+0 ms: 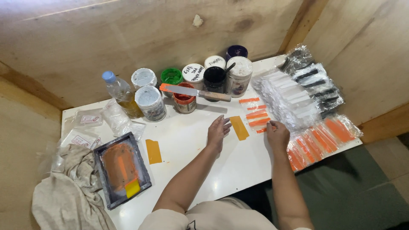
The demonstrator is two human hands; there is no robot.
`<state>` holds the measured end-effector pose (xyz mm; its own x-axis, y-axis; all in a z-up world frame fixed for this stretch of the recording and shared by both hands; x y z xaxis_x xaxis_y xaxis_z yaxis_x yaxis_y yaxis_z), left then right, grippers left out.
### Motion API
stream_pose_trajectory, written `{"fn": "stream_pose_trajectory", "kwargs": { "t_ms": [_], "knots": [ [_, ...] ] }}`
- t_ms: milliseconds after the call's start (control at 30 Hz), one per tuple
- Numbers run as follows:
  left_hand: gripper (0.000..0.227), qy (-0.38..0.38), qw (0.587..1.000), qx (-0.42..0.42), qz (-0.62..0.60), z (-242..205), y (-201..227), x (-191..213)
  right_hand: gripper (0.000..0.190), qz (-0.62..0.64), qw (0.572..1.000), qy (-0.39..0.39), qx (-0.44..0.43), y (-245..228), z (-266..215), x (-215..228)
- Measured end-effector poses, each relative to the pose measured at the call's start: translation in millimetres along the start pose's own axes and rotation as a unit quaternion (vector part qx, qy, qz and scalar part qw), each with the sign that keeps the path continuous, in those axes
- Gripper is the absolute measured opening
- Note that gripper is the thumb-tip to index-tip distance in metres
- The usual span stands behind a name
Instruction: The person uses a yellow sponge to spread orange paint evenly across a rectangular tray. They then wipe the tray's edges and their hands with a cloth. The person places a clear plastic sheet over the tray and smooths it down, followed by using a metal spatula to scrape and level the paint surface.
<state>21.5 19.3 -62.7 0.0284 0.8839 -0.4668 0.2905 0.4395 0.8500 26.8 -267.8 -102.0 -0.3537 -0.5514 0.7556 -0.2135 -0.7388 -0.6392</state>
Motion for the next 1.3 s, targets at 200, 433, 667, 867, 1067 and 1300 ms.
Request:
{"fn": "stream_pose_trajectory", "kwargs": {
  "t_ms": [200, 433, 667, 867, 1067, 1300],
  "knots": [
    [0.051, -0.007, 0.999, -0.009, 0.039, -53, 31, 13, 0.019, -0.060, 0.997, 0.040, 0.021, -2, -5, 5],
    [0.043, 0.013, 0.985, -0.139, 0.103, -123, 53, 89, 0.019, 0.073, 0.980, 0.024, 0.186, -81, -26, -11],
    [0.032, 0.278, 0.885, -0.305, 0.217, -219, 92, 227, 0.024, 0.030, 0.906, -0.309, 0.289, -229, -120, -90],
    [0.032, 0.498, 0.801, -0.190, 0.272, -310, 111, 287, 0.038, -0.006, 0.812, -0.468, 0.350, -322, -219, -134],
    [0.040, 0.526, 0.802, -0.066, 0.277, -339, 119, 294, 0.050, -0.024, 0.797, -0.499, 0.340, -345, -262, -174],
    [0.048, 0.472, 0.833, -0.001, 0.288, -324, 111, 308, 0.050, 0.029, 0.795, -0.522, 0.309, -357, -275, -162]
  ]
}}
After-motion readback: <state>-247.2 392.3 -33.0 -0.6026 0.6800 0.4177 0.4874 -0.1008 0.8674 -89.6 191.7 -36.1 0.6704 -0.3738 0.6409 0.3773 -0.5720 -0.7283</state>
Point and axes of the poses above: each hand's wrist, its own z-axis towards the middle knuckle, its own x-axis out of the back of the hand, y = z × x, the point moved 5 cm from there along z, towards the middle knuckle, and after that the axes turned 8 degrees about -y, right-handed, at the moved point
